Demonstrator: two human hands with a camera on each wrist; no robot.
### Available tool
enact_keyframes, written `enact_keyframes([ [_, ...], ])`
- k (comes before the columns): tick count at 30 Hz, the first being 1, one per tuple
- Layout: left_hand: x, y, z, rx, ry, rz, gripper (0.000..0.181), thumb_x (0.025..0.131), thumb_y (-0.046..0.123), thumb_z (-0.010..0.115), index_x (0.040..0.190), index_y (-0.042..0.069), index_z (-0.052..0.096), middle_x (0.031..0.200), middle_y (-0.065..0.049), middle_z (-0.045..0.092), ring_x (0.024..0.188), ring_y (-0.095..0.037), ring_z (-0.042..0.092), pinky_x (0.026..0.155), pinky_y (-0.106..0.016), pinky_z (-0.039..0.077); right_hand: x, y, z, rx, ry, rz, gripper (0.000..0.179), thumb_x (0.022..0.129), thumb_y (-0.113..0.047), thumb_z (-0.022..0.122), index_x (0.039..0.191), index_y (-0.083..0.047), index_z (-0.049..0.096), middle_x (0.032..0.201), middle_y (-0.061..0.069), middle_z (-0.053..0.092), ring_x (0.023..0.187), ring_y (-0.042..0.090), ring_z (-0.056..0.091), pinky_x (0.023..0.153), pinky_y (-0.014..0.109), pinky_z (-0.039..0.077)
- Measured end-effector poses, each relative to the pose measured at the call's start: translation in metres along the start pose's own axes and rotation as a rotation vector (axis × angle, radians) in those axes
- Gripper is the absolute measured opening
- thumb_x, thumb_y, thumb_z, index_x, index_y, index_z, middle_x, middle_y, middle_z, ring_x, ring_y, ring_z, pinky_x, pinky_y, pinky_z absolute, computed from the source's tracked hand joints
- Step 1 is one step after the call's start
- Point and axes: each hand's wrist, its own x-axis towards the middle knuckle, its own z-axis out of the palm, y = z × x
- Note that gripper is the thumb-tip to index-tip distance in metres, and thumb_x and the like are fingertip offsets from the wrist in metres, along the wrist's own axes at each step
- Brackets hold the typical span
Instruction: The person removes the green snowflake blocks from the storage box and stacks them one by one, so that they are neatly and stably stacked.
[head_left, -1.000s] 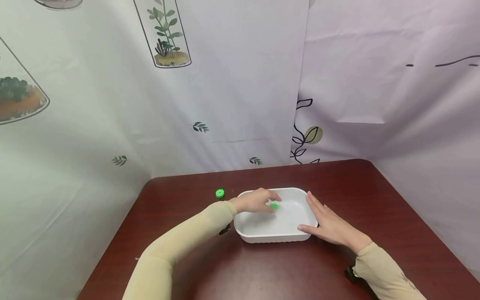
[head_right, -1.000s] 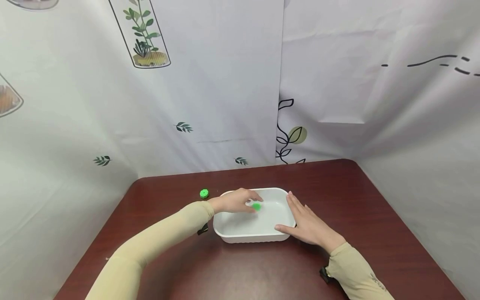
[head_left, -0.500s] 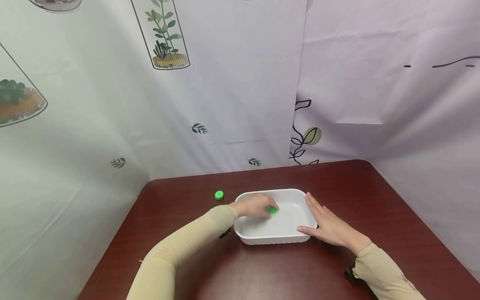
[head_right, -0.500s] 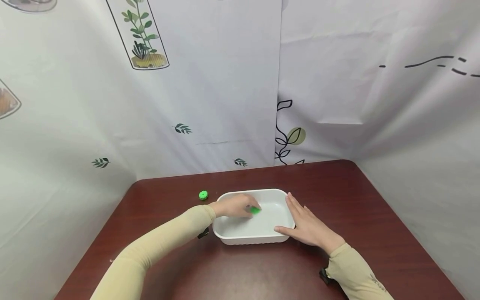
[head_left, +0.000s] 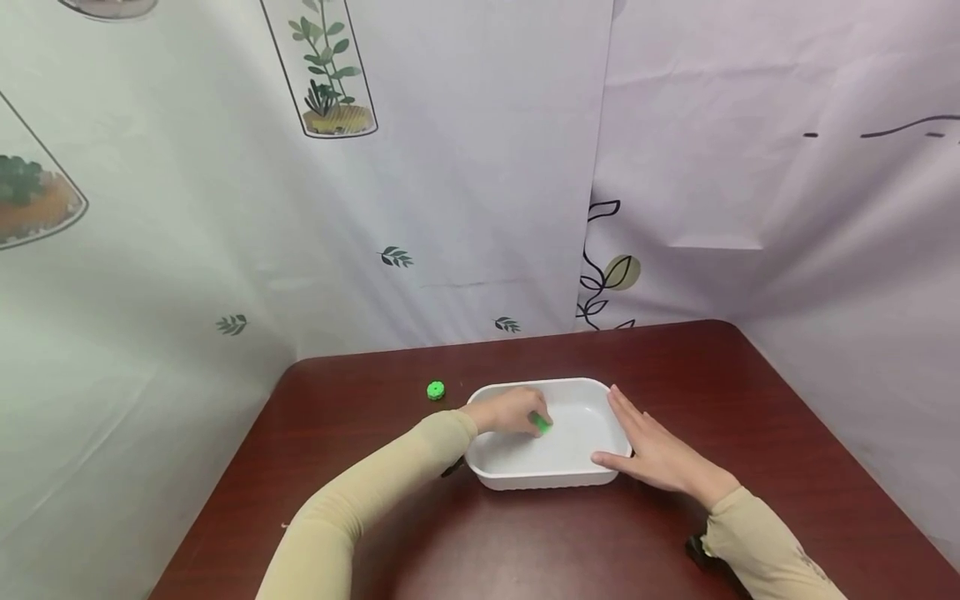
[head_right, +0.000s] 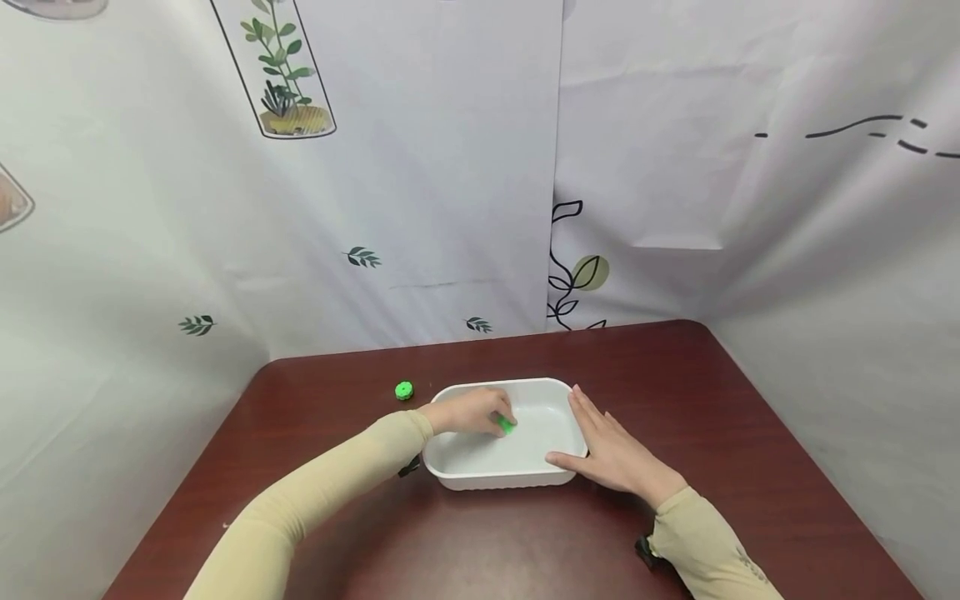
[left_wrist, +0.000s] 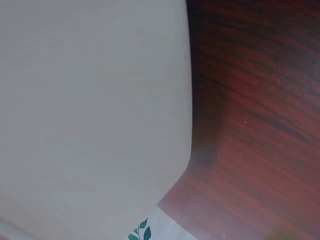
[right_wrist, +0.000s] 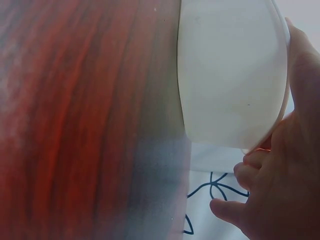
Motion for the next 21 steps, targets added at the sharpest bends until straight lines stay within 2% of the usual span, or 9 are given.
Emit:
enact_keyframes([
  [10, 0.0018, 0.0019, 0.0016, 0.054, -0.023, 0.018, 0.025, 0.087, 0.015, 0.080, 0.112, 0.011, 0.077, 0.099, 0.007, 0.070, 0.090, -0.005, 0.056, 0.086, -0.013, 0.043, 0.0000, -0.0012, -0.0013, -0.010, -0.011, 0.001, 0.105, 0.092, -0.064, 0.061, 0.159, 0.003, 0.015, 0.165, 0.023, 0.013, 0.148, 0.042, 0.024, 0.115, 0.061, 0.025],
  [21, -0.0042, 0.0061, 0.0028, 0.007, 0.008, -0.024, 0.022, 0.086, 0.015, 0.081, 0.108, 0.014, 0.076, 0.097, 0.005, 0.062, 0.087, -0.006, 0.055, 0.081, -0.014, 0.043, -0.0012, -0.0030, -0.0005, 0.001, -0.006, 0.007, 0.105, 0.091, -0.064, 0.061, 0.159, 0.002, 0.016, 0.165, 0.022, 0.014, 0.147, 0.044, 0.025, 0.113, 0.063, 0.027],
])
